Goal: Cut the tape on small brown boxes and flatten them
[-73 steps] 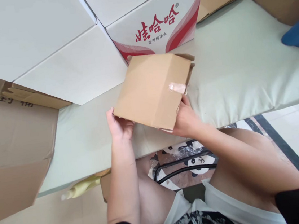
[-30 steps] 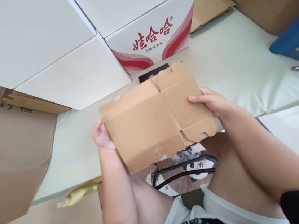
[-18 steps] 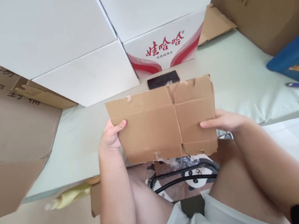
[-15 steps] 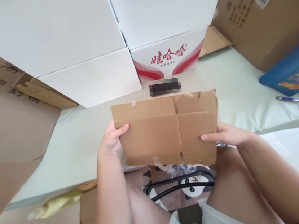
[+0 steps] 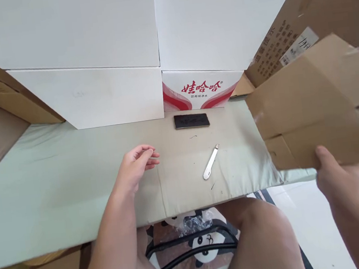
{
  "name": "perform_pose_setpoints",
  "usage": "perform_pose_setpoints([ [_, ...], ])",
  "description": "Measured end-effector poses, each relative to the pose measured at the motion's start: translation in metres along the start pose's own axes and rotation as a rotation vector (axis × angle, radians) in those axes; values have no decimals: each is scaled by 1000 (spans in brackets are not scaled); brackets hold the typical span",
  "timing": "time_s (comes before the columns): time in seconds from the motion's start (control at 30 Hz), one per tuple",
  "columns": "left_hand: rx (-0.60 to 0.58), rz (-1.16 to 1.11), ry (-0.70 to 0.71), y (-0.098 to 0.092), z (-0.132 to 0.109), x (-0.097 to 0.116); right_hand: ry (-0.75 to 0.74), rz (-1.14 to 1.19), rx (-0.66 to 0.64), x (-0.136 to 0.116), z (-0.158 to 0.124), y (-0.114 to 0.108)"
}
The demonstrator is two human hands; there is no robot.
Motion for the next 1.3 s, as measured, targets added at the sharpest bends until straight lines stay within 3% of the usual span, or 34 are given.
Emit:
perform_pose_setpoints([
  [0.1, -3, 20, -20, 8, 4, -3, -224, 67, -37, -58, 78, 64],
  [0.2, -5, 53, -24, 14, 8, -5, -371, 89, -310, -105, 141, 136],
  [0.27, -7, 64, -11, 16, 11, -6, -394, 35, -500, -117, 154, 176],
  [0.33, -4, 59, -1, 16, 12, -5, -349, -120, -633, -108, 140, 206],
  [0.43, -16, 45, -5, 16, 10, -4, -277, -450, -728, -77, 89, 225],
  [0.57, -67, 13, 37, 12, 2, -1, -335, -765, -813, -55, 31, 217],
  [0.67, -90, -41, 81, 4, -5, 2, -431, -883, -917, -79, 10, 205],
  [0.8, -68, -163, 143, -15, -15, 11, -706, -800, -975, -169, -30, 210],
  [1.0, 7, -284, 201, -54, -20, 22, -1145, -369, -992, -333, -160, 261],
  [1.17, 71, -290, 200, -89, -19, 21, -1285, -78, -1024, -460, -256, 324],
  [1.3, 98, -327, 188, -111, -17, 22, -1268, 44, -992, -551, -295, 377],
])
Point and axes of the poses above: each hand's wrist, its own z-axis towards the middle knuckle, its own y-axis out of the palm, x = y × z, the point moved 5 cm from there along z, towards the middle knuckle, and after that the axes turned 13 degrees about -z, right-handed, at the moved point
